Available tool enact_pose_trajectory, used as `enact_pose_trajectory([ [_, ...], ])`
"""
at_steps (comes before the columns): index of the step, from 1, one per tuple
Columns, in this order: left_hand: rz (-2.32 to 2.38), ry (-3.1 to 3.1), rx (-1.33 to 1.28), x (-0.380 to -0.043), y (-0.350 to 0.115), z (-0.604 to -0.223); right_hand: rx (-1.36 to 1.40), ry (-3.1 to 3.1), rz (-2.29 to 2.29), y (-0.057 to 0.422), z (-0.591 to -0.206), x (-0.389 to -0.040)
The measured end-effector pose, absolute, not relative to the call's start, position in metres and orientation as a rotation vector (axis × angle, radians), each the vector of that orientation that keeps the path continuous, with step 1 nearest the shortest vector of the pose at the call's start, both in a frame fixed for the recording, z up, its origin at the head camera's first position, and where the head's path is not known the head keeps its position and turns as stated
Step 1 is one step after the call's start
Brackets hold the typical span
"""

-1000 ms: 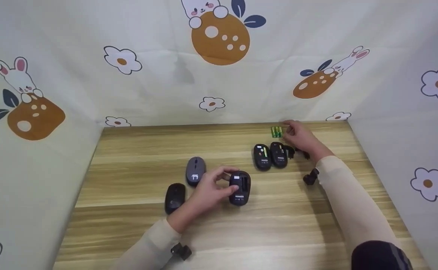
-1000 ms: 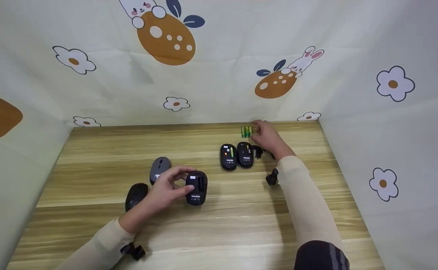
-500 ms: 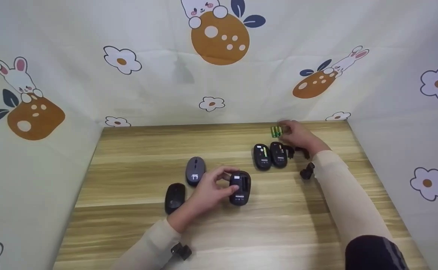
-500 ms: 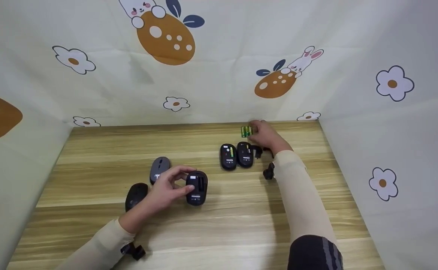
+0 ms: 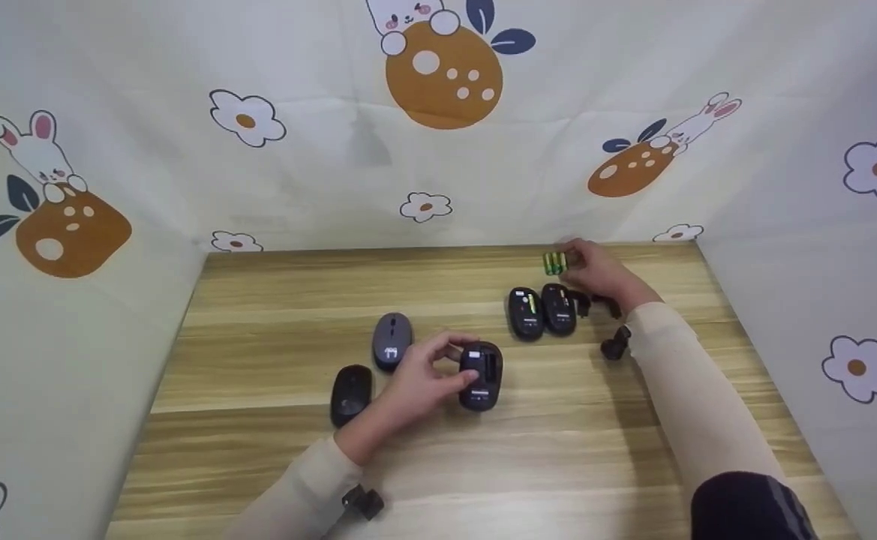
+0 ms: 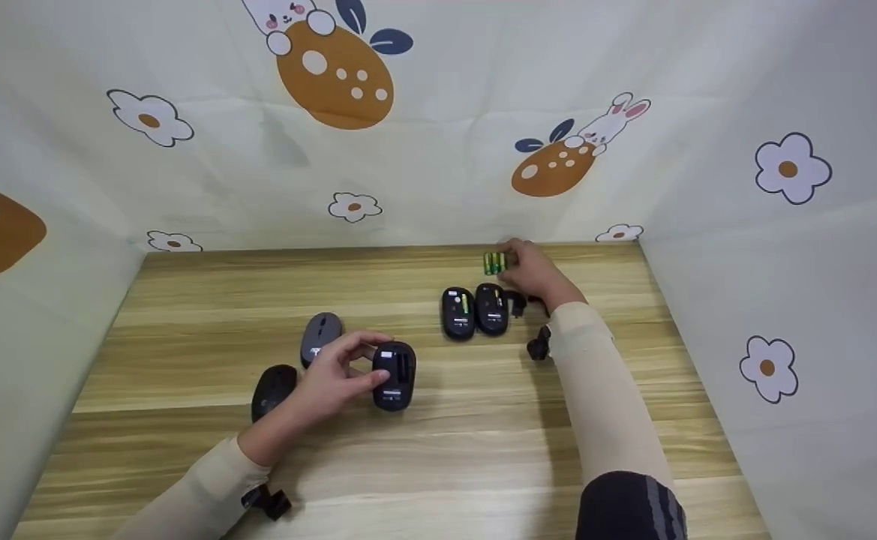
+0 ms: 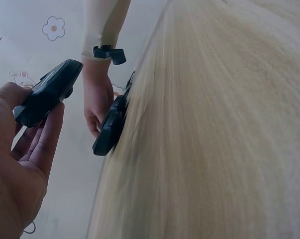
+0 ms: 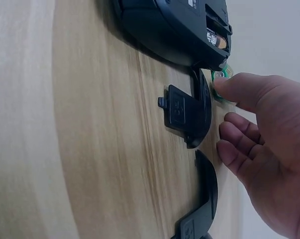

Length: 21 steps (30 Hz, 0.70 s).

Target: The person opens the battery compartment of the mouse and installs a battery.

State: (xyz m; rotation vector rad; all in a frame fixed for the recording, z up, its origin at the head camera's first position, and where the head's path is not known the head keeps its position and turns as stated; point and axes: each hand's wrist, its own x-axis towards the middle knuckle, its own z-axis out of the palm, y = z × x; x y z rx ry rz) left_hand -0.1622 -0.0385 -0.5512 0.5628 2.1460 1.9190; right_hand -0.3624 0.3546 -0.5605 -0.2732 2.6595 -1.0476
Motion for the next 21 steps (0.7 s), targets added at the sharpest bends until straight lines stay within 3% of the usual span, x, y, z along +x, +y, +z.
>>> enact_pose_trajectory([
  [21,1.949,2.117,0.592,-0.163,-0.037,-0.549,-0.2,2.867,-1.436,0.357,-0.57,-0.338],
])
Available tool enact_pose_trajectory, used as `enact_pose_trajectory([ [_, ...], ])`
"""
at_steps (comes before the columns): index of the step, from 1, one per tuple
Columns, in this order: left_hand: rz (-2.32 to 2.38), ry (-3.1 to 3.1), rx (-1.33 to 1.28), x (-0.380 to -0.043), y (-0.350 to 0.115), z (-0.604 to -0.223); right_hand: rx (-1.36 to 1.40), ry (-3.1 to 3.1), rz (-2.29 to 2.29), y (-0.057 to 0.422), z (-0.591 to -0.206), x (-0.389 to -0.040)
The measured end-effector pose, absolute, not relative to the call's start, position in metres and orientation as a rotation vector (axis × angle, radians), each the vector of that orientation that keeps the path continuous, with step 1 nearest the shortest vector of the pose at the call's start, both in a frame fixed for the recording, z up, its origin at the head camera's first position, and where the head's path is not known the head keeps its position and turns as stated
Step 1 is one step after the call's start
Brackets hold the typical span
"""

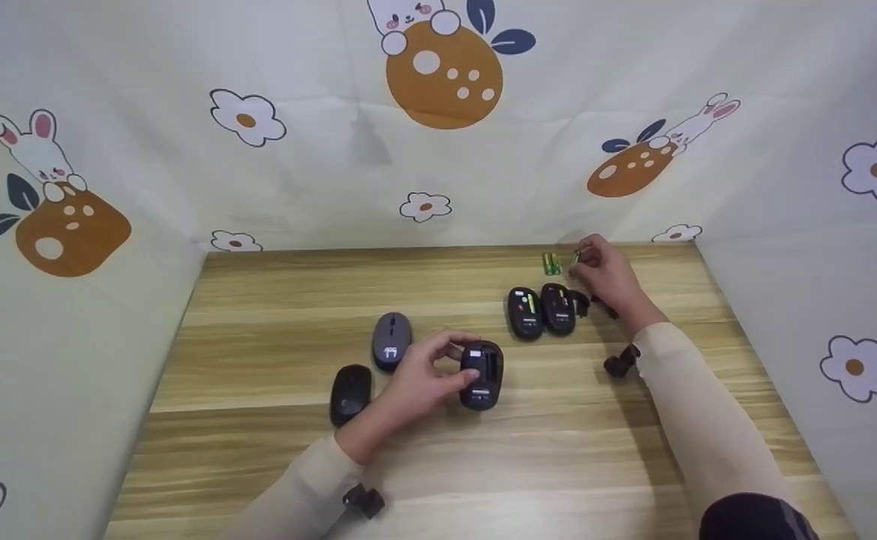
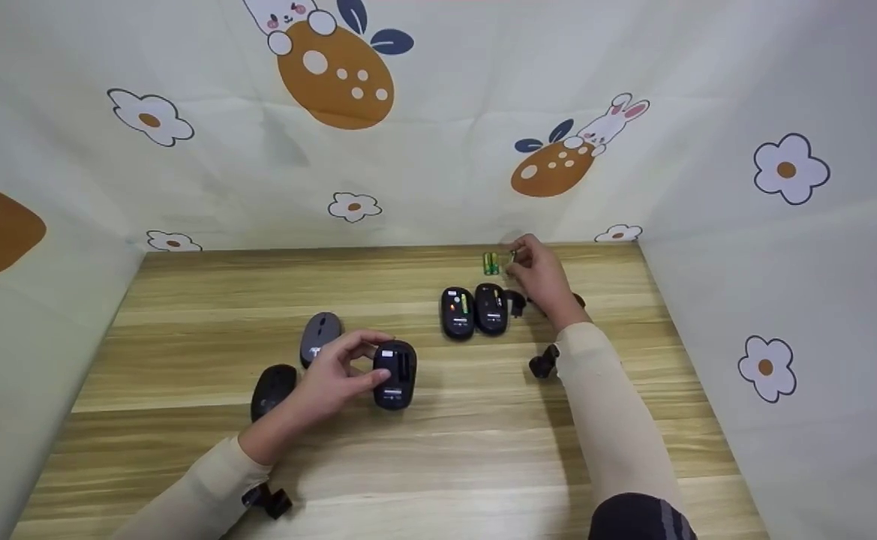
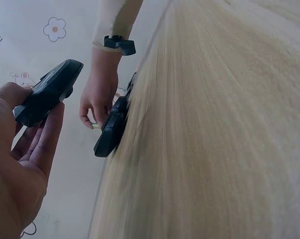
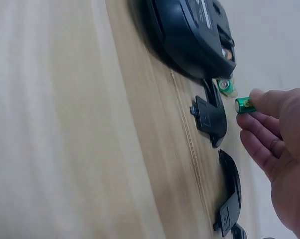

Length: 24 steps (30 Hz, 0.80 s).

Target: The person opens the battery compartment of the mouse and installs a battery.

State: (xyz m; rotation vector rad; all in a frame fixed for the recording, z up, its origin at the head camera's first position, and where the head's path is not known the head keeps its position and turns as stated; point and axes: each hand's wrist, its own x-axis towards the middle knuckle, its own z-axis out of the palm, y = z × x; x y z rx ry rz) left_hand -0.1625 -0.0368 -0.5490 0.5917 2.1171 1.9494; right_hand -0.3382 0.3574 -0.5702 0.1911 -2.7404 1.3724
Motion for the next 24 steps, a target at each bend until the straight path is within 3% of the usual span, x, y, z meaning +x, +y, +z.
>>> enact_pose_trajectory([
  [24,1.976,2.101,0.586,-0.163,-0.037,-0.549,0.369,-2.531,1.686,0.299,-0.523,-0.267],
])
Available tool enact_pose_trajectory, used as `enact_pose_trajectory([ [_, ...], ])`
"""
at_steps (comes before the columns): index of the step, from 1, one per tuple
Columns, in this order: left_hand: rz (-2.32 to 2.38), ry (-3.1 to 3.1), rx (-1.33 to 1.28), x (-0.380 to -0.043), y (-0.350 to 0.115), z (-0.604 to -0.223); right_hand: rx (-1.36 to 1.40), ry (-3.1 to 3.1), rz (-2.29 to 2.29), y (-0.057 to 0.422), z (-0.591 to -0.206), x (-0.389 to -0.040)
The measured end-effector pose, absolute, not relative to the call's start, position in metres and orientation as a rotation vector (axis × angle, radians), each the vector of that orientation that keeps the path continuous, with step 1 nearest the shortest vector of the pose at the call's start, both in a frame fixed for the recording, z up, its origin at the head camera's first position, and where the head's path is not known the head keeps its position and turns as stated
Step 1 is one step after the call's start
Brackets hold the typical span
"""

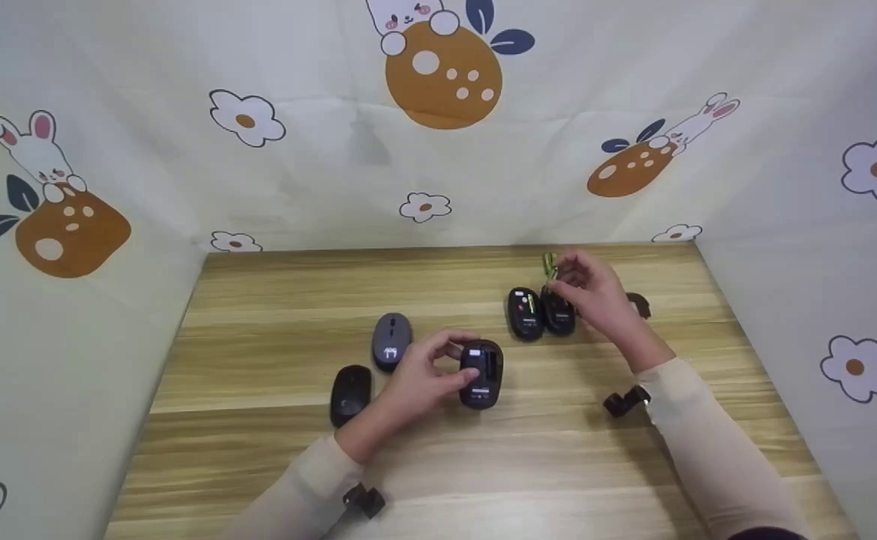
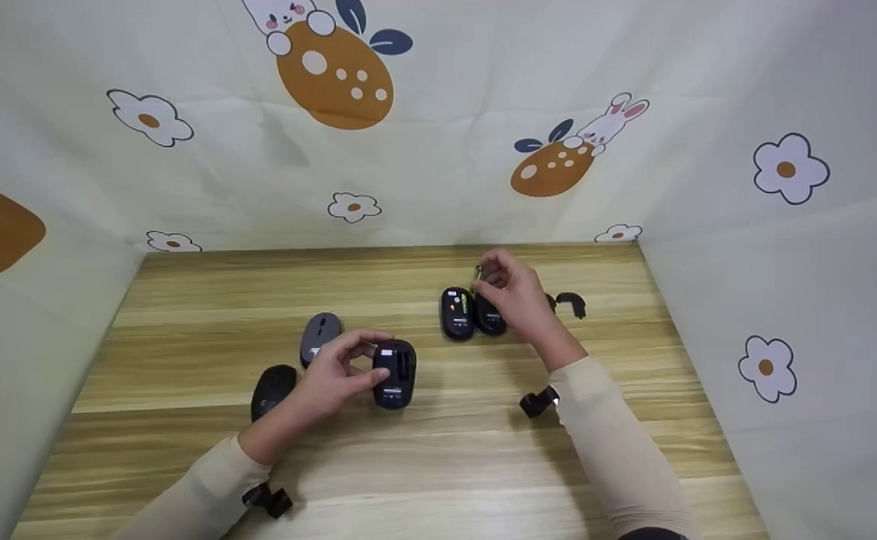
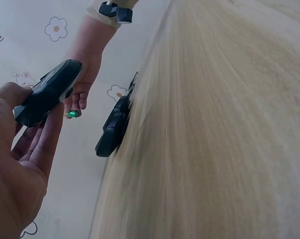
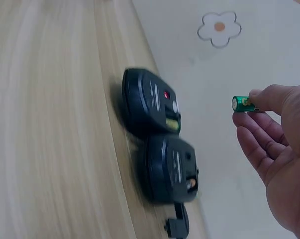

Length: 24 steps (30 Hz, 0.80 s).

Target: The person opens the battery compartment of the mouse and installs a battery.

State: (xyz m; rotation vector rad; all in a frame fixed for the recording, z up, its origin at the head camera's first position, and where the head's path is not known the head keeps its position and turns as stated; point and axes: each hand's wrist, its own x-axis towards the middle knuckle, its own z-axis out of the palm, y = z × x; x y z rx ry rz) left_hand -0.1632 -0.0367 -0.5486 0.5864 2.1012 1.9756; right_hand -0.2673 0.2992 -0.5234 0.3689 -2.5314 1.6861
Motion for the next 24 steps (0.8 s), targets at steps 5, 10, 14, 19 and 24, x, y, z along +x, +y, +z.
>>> enact_pose_trajectory([
  [5,1.973,2.108,0.59,-0.164,-0.037,-0.549,0.432,-2.531,1.743,0.286,-0.517,-0.252],
  [10,1.972,2.113,0.593,-0.164,-0.037,-0.549,0.508,-2.522,1.769,0.273,-0.513,-0.238],
  [14,1.973,2.108,0.584,-0.164,-0.037,-0.55,0.559,-2.524,1.795,0.264,-0.508,-0.227],
  [19,1.975,2.099,0.591,-0.164,-0.037,-0.55,0.637,-2.528,1.794,0.254,-0.501,-0.215],
  [24,1.973,2.11,0.612,-0.164,-0.038,-0.549,0.726,-2.49,1.853,0.245,-0.493,-0.204],
])
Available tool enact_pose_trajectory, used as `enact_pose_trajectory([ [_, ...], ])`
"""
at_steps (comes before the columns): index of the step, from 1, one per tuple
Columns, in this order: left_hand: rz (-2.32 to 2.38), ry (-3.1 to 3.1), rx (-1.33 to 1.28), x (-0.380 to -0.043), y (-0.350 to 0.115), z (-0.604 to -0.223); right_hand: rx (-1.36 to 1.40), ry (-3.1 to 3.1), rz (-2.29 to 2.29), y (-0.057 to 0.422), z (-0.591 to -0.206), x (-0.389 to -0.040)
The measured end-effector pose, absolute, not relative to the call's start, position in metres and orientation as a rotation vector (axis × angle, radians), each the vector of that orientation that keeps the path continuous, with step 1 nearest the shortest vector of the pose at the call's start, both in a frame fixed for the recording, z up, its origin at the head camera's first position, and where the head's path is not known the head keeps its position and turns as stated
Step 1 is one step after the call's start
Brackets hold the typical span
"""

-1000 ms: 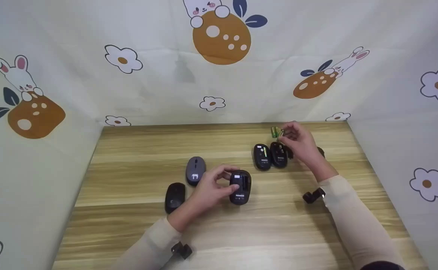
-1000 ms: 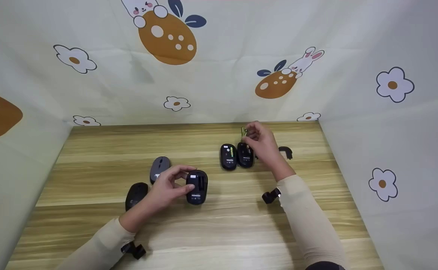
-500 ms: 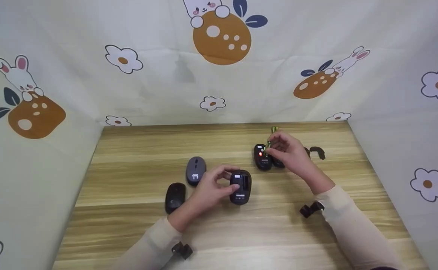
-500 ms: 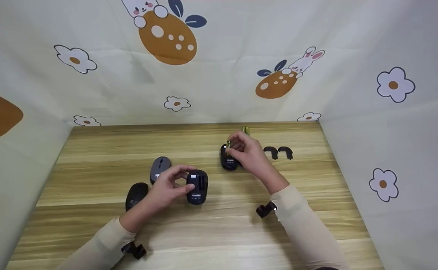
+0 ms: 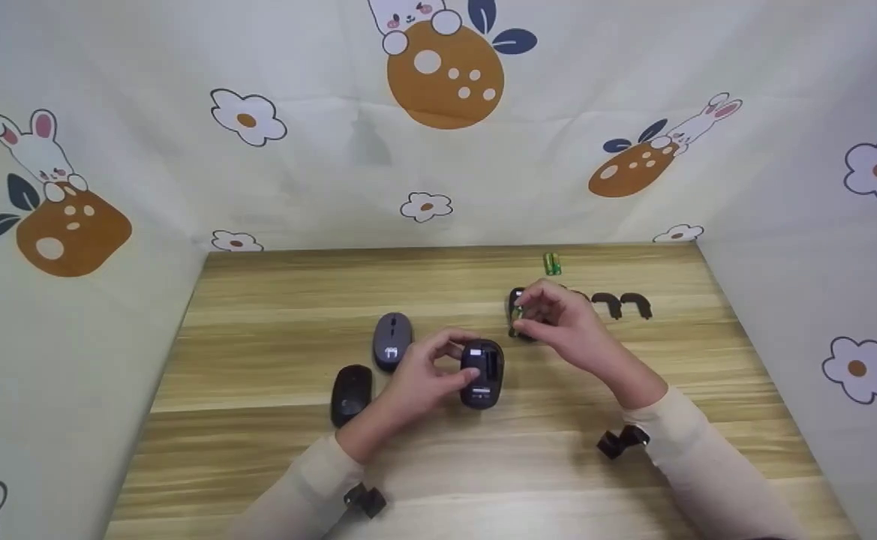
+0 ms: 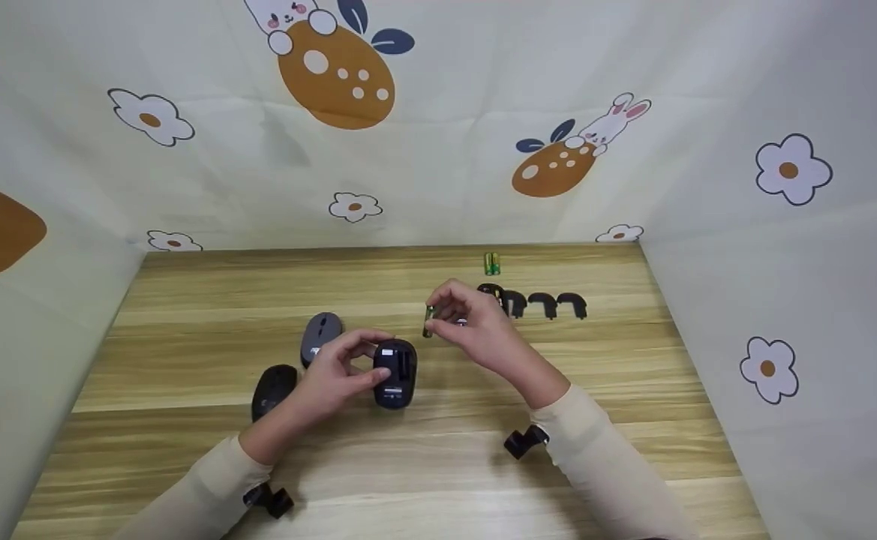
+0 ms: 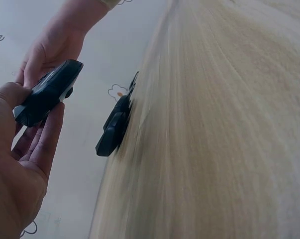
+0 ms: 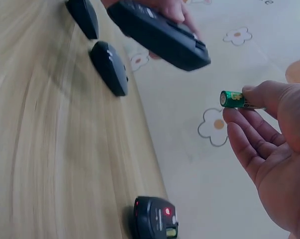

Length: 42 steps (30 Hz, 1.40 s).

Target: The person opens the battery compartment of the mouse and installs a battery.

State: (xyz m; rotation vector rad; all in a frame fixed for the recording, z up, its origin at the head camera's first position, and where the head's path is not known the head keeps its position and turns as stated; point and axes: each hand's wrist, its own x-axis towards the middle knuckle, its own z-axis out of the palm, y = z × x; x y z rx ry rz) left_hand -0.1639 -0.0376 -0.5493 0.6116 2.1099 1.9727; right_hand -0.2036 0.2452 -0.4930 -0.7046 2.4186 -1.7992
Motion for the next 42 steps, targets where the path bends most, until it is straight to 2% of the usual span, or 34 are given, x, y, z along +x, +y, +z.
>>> enact_pose_trajectory([
  [14,1.943,2.13,0.609,-0.164,-0.037,-0.548,-0.846,2.421,-1.707,0.225,-0.488,-0.182],
  [30,1.926,2.155,0.611,-0.164,-0.037,-0.546,-1.1,2.48,-1.599,0.218,-0.501,-0.178],
  [38,1.941,2.152,0.618,-0.164,-0.037,-0.548,-1.057,2.513,-1.587,0.219,-0.509,-0.176],
  [42,1.951,2.154,0.608,-0.163,-0.037,-0.547,-0.92,2.439,-1.66,0.217,-0.512,-0.174],
])
